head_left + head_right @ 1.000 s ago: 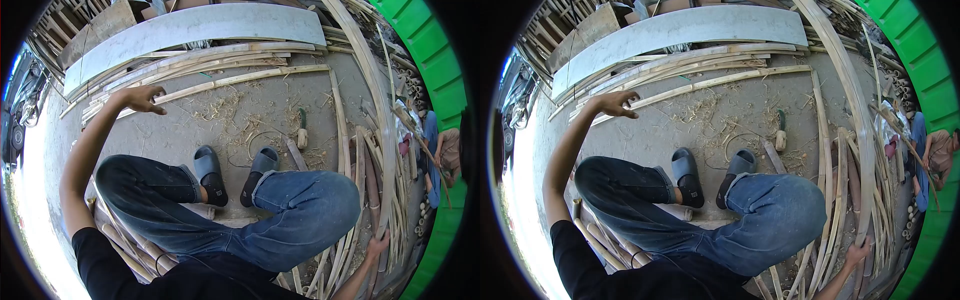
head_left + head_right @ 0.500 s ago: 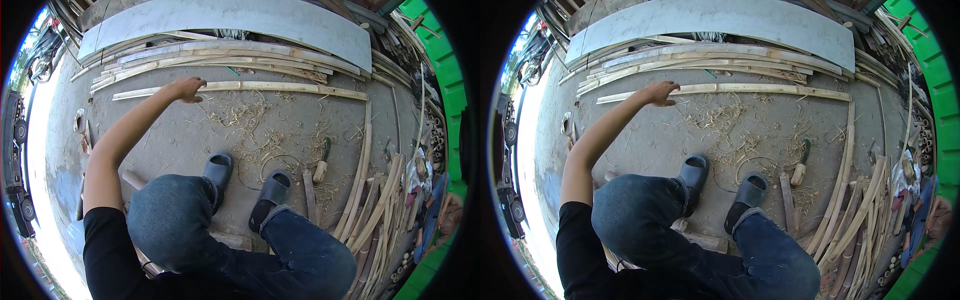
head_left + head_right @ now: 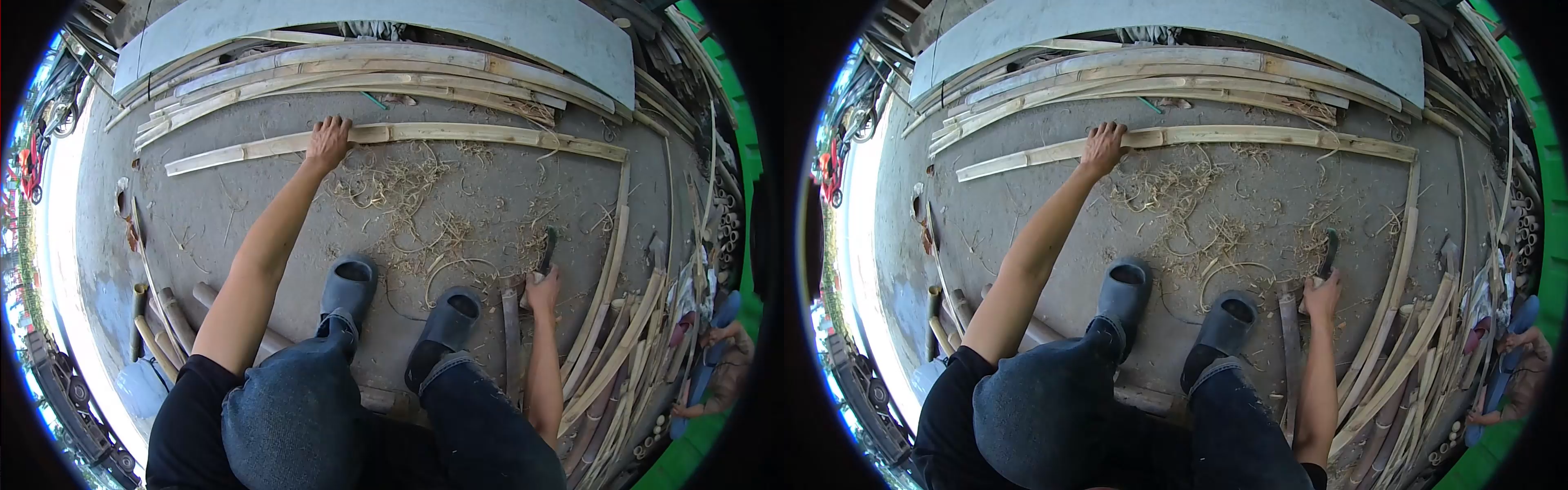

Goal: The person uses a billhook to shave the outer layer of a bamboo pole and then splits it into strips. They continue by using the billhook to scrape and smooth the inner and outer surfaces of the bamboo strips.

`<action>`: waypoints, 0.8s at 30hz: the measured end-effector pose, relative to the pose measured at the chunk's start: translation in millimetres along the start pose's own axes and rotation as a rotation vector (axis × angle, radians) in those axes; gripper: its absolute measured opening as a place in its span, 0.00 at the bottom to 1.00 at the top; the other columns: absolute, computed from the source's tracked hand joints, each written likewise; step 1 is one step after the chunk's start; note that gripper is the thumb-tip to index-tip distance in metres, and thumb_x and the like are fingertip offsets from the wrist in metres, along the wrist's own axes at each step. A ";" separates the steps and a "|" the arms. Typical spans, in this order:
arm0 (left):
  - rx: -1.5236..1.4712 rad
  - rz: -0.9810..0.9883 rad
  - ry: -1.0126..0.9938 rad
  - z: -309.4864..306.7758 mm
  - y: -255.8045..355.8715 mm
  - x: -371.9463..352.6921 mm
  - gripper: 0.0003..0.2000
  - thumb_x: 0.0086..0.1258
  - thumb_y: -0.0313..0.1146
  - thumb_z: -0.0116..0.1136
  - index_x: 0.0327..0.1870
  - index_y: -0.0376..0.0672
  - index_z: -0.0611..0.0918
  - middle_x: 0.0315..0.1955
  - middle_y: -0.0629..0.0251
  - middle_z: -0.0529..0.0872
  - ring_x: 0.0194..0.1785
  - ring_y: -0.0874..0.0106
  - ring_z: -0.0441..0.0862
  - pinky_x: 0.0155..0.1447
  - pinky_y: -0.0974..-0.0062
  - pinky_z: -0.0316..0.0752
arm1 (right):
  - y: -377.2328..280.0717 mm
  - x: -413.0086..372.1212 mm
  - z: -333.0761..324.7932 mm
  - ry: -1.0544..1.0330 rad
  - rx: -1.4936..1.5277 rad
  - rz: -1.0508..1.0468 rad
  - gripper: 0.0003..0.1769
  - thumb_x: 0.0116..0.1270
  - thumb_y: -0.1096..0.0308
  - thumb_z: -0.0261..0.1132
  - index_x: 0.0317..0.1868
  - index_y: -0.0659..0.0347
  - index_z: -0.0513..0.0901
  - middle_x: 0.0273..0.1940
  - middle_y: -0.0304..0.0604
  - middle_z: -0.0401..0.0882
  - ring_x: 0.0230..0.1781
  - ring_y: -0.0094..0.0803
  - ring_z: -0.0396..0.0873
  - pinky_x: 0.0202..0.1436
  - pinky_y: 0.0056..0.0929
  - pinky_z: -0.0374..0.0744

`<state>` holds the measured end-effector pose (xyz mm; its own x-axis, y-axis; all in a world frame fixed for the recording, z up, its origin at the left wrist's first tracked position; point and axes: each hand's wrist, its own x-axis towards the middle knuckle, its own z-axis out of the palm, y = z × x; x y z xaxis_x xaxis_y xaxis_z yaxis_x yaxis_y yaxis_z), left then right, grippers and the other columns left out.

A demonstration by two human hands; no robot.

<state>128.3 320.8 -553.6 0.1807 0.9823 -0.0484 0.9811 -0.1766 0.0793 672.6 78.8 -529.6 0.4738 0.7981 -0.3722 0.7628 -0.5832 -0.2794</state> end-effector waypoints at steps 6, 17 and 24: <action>-0.068 0.179 0.051 4.0 -23.9 -17.0 0.14 0.73 0.32 0.60 0.55 0.43 0.75 0.49 0.55 0.83 0.58 0.52 0.81 0.54 0.55 0.77 | 12.8 -38.2 6.4 0.117 0.121 0.118 0.46 0.61 0.63 0.77 0.74 0.71 0.64 0.65 0.70 0.74 0.69 0.62 0.73 0.74 0.49 0.71; -0.191 0.262 -0.074 -102.9 43.2 -129.6 0.23 0.57 0.30 0.66 0.55 0.41 0.73 0.36 0.52 0.84 0.42 0.50 0.86 0.46 0.53 0.81 | 7.9 -126.5 -3.4 0.290 0.552 0.012 0.25 0.73 0.63 0.60 0.64 0.70 0.73 0.54 0.61 0.80 0.52 0.53 0.81 0.60 0.47 0.76; -0.268 0.187 -0.412 -77.9 83.6 -218.1 0.27 0.54 0.34 0.70 0.55 0.42 0.71 0.41 0.49 0.84 0.39 0.45 0.86 0.42 0.50 0.82 | -90.3 -149.6 -7.1 0.146 0.415 -0.504 0.27 0.69 0.64 0.62 0.65 0.68 0.71 0.51 0.60 0.76 0.50 0.56 0.77 0.58 0.50 0.75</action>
<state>165.5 96.7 -458.9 0.4166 0.8200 -0.3925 0.8869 -0.2718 0.3735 536.0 13.1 -442.4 0.1808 0.9835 0.0086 0.6874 -0.1201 -0.7163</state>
